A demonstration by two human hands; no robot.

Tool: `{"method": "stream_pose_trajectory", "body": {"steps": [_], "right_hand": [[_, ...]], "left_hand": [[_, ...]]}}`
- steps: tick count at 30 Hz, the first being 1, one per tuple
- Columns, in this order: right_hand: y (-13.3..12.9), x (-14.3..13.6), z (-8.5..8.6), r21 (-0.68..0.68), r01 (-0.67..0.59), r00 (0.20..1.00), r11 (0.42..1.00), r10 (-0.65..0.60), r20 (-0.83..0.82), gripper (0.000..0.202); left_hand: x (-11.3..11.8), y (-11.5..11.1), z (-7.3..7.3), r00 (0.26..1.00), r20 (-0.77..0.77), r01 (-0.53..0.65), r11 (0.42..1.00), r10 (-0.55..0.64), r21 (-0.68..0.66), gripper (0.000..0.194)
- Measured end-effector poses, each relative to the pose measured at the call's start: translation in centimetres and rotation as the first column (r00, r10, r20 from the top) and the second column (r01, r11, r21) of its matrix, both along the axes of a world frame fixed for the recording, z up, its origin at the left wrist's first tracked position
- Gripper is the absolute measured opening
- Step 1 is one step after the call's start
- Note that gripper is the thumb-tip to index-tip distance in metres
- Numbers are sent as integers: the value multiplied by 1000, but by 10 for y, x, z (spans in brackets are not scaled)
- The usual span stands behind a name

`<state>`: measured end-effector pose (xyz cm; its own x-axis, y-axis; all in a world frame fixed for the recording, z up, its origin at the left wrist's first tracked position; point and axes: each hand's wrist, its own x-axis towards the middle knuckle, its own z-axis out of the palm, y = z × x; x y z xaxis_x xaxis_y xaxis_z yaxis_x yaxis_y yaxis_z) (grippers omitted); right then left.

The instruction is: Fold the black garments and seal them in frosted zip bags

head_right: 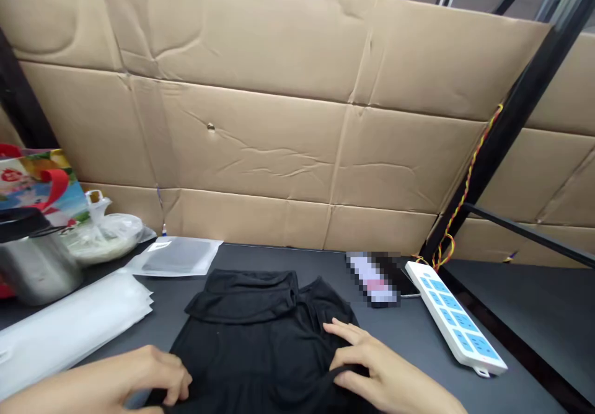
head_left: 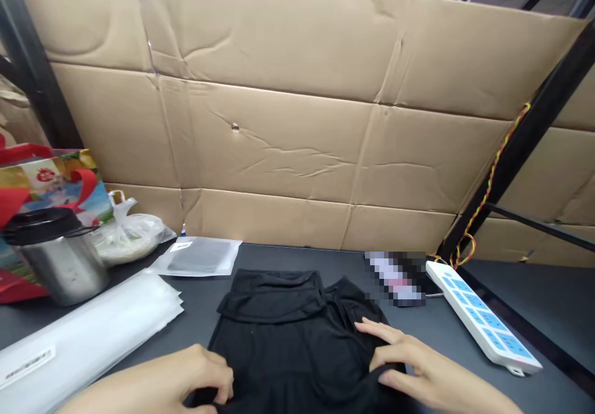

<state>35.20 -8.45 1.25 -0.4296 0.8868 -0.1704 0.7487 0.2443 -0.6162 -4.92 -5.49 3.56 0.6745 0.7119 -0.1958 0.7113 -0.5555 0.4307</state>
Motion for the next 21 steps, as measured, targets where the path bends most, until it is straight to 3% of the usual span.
{"method": "stream_pose_trajectory", "body": {"steps": [4, 7, 11, 15, 17, 21], "right_hand": [[13, 2, 2, 54, 137, 982, 989, -128, -141, 34], [41, 0, -8, 155, 253, 946, 955, -211, -245, 36], [75, -4, -31, 279, 396, 910, 875, -333, -246, 27], [75, -2, -44, 287, 372, 927, 883, -338, -160, 36], [68, 2, -43, 277, 351, 936, 895, -331, -116, 39], [63, 15, -36, 229, 320, 947, 919, -301, -113, 29]], "left_hand": [[-5, 29, 25, 1000, -17, -27, 996, 25, -84, 13], [-6, 68, 26, 998, 60, -24, 1000, 25, -12, 20], [-2, 109, -6, 991, 57, -126, 975, 118, 181, 14], [-5, 113, -41, 979, 123, -185, 955, 160, 230, 6], [-9, 110, -48, 969, 186, -206, 949, 164, 237, 9], [-14, 107, -48, 965, 204, -214, 943, 164, 256, 5]]}}
